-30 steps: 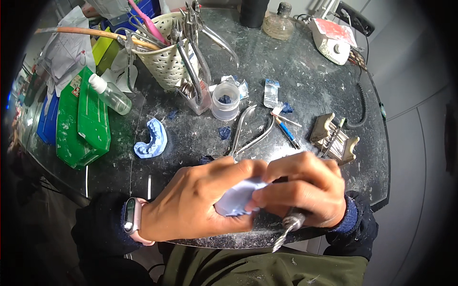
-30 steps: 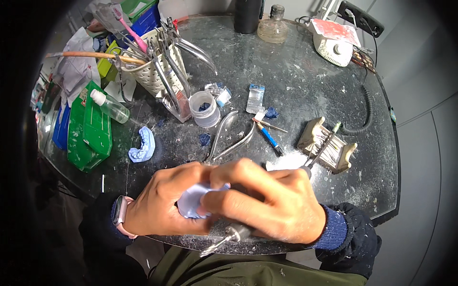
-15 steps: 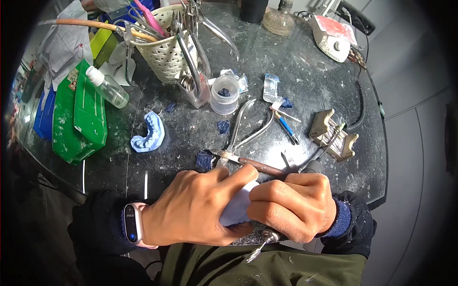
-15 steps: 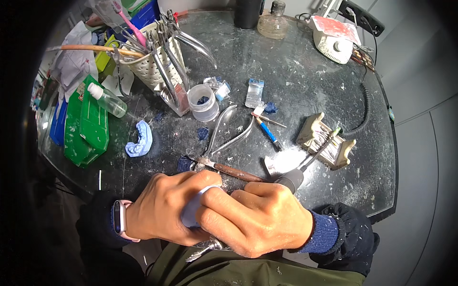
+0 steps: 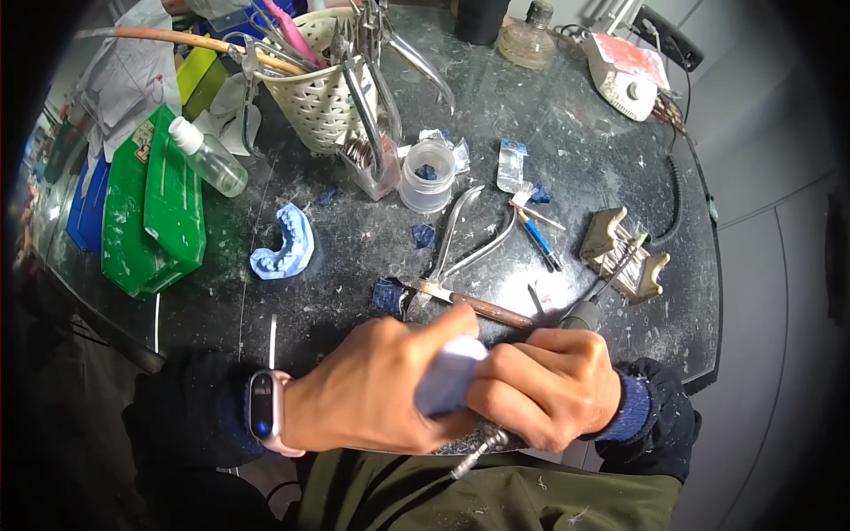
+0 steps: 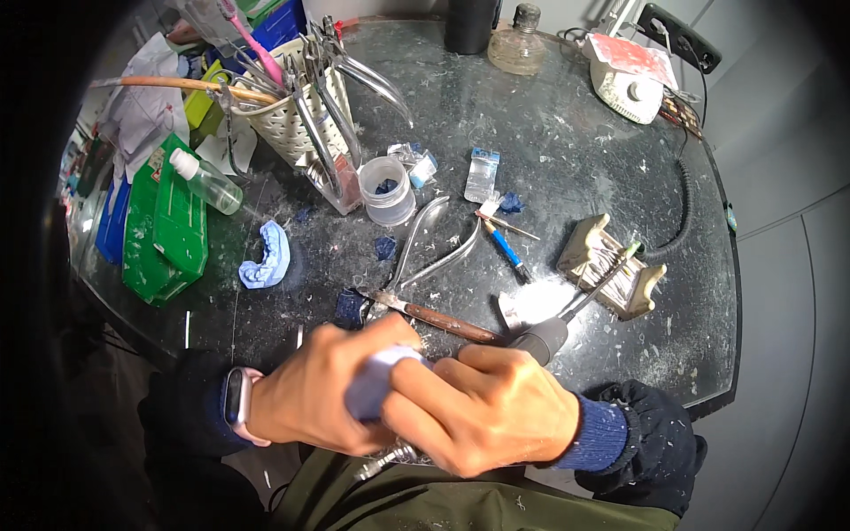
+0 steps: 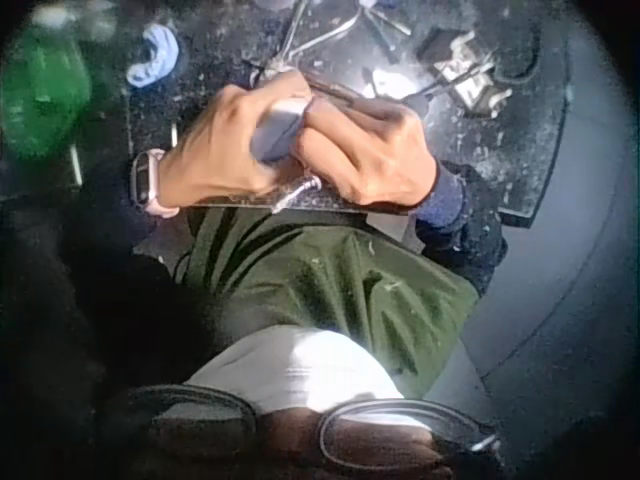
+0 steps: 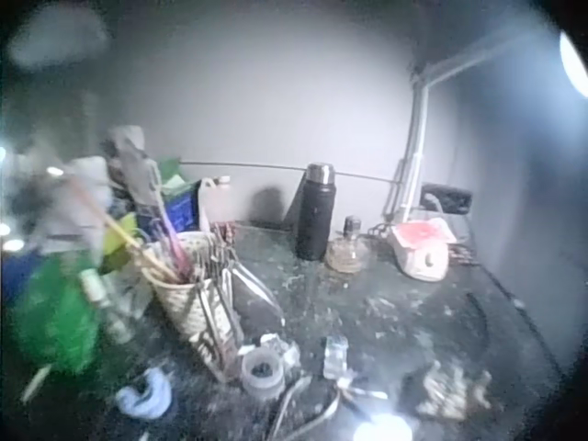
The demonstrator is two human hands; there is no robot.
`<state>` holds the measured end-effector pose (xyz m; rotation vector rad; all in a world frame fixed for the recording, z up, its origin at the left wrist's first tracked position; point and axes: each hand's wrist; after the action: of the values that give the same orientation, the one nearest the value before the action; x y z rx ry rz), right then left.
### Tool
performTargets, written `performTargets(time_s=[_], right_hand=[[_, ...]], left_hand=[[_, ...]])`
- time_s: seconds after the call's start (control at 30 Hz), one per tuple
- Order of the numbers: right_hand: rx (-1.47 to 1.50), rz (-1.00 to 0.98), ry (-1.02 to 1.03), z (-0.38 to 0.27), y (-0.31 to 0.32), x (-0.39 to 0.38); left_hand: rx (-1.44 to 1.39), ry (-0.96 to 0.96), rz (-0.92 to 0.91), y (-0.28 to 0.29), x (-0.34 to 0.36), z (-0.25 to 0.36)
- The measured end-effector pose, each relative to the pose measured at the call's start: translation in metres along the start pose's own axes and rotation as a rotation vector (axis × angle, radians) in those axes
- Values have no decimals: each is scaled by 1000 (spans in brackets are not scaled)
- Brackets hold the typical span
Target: The person uses a rotary tool to shape the edges of a pink dental prosthetic base, then marks a stone dental model with a blue pencil and fits the prosthetic onto the model.
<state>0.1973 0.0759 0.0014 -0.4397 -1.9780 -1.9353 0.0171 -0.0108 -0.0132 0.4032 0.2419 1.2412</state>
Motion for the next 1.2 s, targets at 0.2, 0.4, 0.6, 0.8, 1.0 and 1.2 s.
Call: performTargets(time_s=[0.2, 0.4, 0.6, 0.8, 1.0, 1.2], right_hand=[[-67, 138, 9, 1, 5, 3], [-63, 232, -31, 13, 6, 2], [-106, 302, 101, 9, 7, -2], [-91, 348, 113, 9, 7, -3], [-131, 409, 161, 15, 6, -3], [-132, 432, 180, 18, 9, -7]], left_hand=[[-262, 16, 119, 15, 5, 8], [-138, 35, 286, 27, 10, -9], [124, -41, 413, 32, 14, -14], [420, -102, 547, 35, 11, -9], [90, -248, 424, 48, 10, 8], [-608, -48, 64, 38, 6, 5]])
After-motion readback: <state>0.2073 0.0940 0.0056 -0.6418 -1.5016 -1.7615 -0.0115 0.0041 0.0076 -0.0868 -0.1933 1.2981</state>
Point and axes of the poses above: each hand's wrist, its own x-axis towards the middle knuckle, its own y-axis out of the back of the hand, z = x × y, and after that the axes turned 10 degrees about -x, right-handed
